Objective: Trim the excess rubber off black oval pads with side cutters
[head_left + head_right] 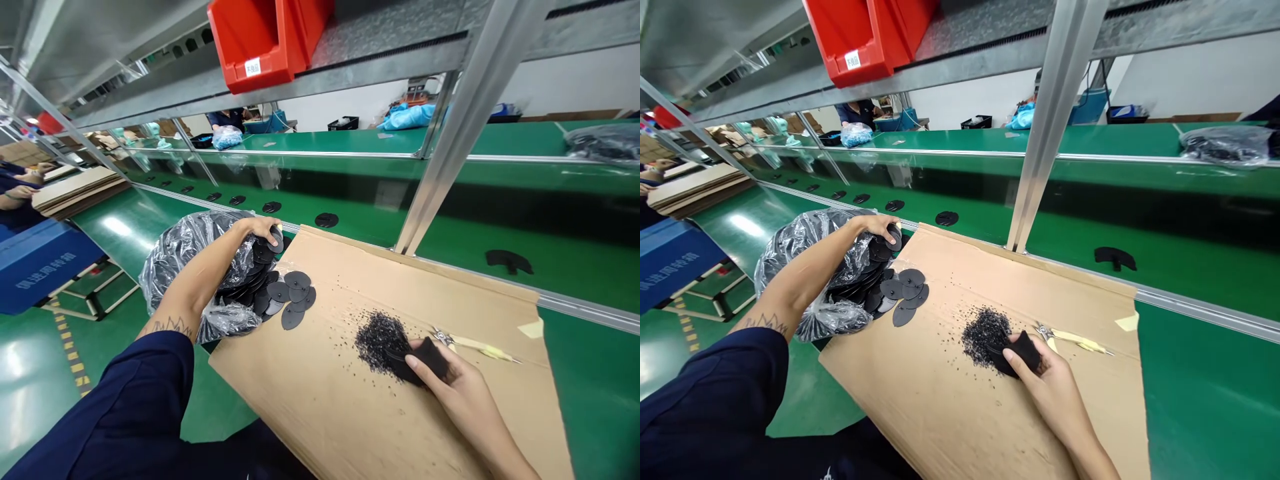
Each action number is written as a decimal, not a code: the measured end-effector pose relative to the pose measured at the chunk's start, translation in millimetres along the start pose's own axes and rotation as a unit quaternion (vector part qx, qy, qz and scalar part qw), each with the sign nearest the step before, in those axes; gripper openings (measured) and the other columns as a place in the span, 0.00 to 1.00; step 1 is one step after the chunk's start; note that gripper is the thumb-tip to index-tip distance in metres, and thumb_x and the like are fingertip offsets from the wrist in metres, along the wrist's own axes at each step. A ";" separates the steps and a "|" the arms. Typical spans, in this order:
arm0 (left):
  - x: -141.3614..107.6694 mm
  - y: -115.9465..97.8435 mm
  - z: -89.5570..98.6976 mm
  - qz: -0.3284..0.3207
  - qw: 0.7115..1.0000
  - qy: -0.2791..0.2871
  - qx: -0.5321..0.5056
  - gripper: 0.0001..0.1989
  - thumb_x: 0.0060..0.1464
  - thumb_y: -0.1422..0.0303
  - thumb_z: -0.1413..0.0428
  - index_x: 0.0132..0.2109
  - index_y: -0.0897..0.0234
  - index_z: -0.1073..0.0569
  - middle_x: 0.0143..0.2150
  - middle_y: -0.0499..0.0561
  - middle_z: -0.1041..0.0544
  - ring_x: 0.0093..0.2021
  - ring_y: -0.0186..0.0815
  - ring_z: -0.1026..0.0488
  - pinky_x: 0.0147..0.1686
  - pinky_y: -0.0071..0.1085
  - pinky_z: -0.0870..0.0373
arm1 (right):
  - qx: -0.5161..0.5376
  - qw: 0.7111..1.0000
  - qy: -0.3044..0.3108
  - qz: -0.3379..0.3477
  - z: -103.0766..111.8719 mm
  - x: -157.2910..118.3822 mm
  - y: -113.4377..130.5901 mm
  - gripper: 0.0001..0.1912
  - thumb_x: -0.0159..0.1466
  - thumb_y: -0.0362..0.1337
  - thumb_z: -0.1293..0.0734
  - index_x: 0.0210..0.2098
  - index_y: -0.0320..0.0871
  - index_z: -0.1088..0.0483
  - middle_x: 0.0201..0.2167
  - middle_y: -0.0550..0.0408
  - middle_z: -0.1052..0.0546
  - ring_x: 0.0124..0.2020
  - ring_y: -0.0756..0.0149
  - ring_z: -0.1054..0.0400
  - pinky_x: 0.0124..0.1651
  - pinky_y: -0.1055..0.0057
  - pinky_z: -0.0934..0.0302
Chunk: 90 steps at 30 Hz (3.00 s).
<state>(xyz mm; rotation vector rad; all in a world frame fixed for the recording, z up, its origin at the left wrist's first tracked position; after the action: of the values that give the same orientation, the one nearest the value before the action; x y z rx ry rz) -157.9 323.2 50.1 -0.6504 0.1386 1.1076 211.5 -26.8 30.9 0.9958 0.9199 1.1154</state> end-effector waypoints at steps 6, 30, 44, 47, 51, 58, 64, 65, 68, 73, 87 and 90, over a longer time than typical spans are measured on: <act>-17.9 2.3 11.9 -0.026 0.990 -0.075 -0.117 0.29 0.34 0.55 0.31 0.40 0.65 0.31 0.36 0.51 0.23 0.41 0.42 0.25 0.42 0.34 0.27 | -0.002 1.000 -0.006 0.016 1.0 -1.5 5.1 0.32 0.53 0.68 0.26 0.36 0.44 0.23 0.36 0.49 0.22 0.41 0.50 0.26 0.47 0.63 0.28; -21.7 -40.4 6.2 0.015 0.959 -0.273 -0.079 0.17 0.66 0.60 0.42 0.55 0.67 0.28 0.53 0.56 0.25 0.51 0.40 0.25 0.51 0.42 0.23 | 0.035 0.999 -0.019 0.013 4.2 -5.2 8.5 0.32 0.53 0.67 0.25 0.38 0.43 0.23 0.40 0.48 0.21 0.45 0.47 0.26 0.51 0.59 0.29; -171.8 -287.5 -143.6 -0.432 0.843 -0.211 -0.241 0.08 0.63 0.73 0.45 0.43 0.62 0.20 0.41 0.53 0.21 0.41 0.34 0.23 0.40 0.29 0.24 | 0.208 0.978 0.010 -0.025 -12.6 -18.0 0.6 0.29 0.51 0.60 0.19 0.38 0.43 0.25 0.35 0.54 0.23 0.36 0.60 0.28 0.38 0.67 0.28; -177.0 -304.6 -174.7 -0.451 0.831 -0.184 -0.268 0.14 0.66 0.76 0.50 0.49 0.62 0.21 0.44 0.55 0.21 0.45 0.34 0.23 0.44 0.30 0.24 | 0.216 0.976 0.020 -0.020 -13.5 -20.9 5.7 0.29 0.53 0.59 0.19 0.40 0.43 0.24 0.37 0.54 0.23 0.39 0.60 0.28 0.44 0.68 0.29; -173.8 -294.8 -183.4 -0.445 0.831 -0.186 -0.276 0.12 0.67 0.71 0.47 0.52 0.61 0.21 0.49 0.56 0.21 0.48 0.36 0.23 0.44 0.30 0.24 | 0.206 0.978 0.027 -0.032 -16.5 -23.4 3.2 0.29 0.53 0.60 0.19 0.39 0.42 0.24 0.34 0.55 0.24 0.35 0.63 0.29 0.40 0.70 0.30; -176.0 -277.1 -188.5 -0.387 0.845 -0.262 -0.262 0.15 0.63 0.66 0.39 0.55 0.61 0.23 0.40 0.51 0.22 0.28 0.27 0.33 0.28 0.24 0.30 | 0.200 0.979 0.041 -0.030 -26.0 -25.7 2.3 0.27 0.55 0.60 0.21 0.33 0.44 0.28 0.29 0.58 0.28 0.31 0.64 0.30 0.35 0.70 0.30; -178.9 -272.5 -187.4 -0.377 0.836 -0.285 -0.278 0.15 0.62 0.68 0.38 0.55 0.61 0.23 0.40 0.51 0.23 0.29 0.26 0.32 0.29 0.22 0.30 | 0.174 0.983 0.042 -0.029 -26.5 -26.3 2.1 0.28 0.56 0.62 0.22 0.32 0.44 0.28 0.29 0.58 0.28 0.32 0.63 0.30 0.36 0.69 0.29; -178.2 -272.9 -188.7 -0.375 0.839 -0.280 -0.279 0.15 0.62 0.68 0.38 0.56 0.61 0.23 0.41 0.51 0.23 0.29 0.26 0.32 0.29 0.22 0.29 | 0.173 0.984 0.042 -0.027 -26.3 -26.2 2.7 0.27 0.56 0.62 0.22 0.33 0.44 0.28 0.29 0.58 0.28 0.32 0.63 0.30 0.36 0.69 0.29; -178.7 -273.5 -190.2 -0.372 0.840 -0.284 -0.275 0.15 0.62 0.70 0.38 0.56 0.61 0.23 0.44 0.52 0.22 0.28 0.24 0.33 0.29 0.21 0.29 | 0.178 0.983 0.043 -0.016 -26.3 -26.2 5.9 0.27 0.56 0.61 0.22 0.33 0.45 0.28 0.30 0.58 0.28 0.32 0.63 0.30 0.36 0.69 0.30; -183.0 -276.4 -190.2 -0.384 0.833 -0.302 -0.259 0.17 0.61 0.71 0.37 0.56 0.61 0.23 0.46 0.53 0.21 0.33 0.27 0.27 0.31 0.22 0.25 | 0.155 0.987 0.033 -0.010 -23.8 -26.5 6.6 0.28 0.58 0.64 0.24 0.33 0.45 0.29 0.29 0.57 0.30 0.31 0.63 0.33 0.34 0.69 0.33; -170.1 -273.2 -191.8 -0.363 0.842 -0.230 -0.327 0.12 0.64 0.63 0.40 0.52 0.62 0.22 0.39 0.52 0.21 0.37 0.32 0.25 0.37 0.27 0.25 | 0.023 0.993 0.043 0.107 -21.2 -36.6 32.6 0.19 0.71 0.55 0.33 0.37 0.45 0.28 0.28 0.56 0.29 0.29 0.63 0.36 0.31 0.70 0.41; -174.4 -281.3 -183.6 -0.393 0.841 -0.227 -0.296 0.14 0.64 0.62 0.40 0.53 0.62 0.22 0.37 0.52 0.24 0.36 0.32 0.27 0.35 0.27 0.27 | -0.015 0.987 0.038 0.157 -21.0 -39.7 42.8 0.13 0.74 0.47 0.34 0.39 0.46 0.27 0.30 0.56 0.25 0.30 0.63 0.32 0.33 0.70 0.39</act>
<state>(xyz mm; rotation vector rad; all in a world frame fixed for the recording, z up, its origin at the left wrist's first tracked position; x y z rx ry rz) 43.4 5.5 91.7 -0.8562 -0.8552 0.4472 172.3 -56.1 69.0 1.1045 0.8212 1.4361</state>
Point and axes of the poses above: each hand's wrist, its own x-axis towards the middle knuckle, its own z-axis out of the back of the hand, y = z × x, the point moved 10 cm from there along x, towards the middle knuckle
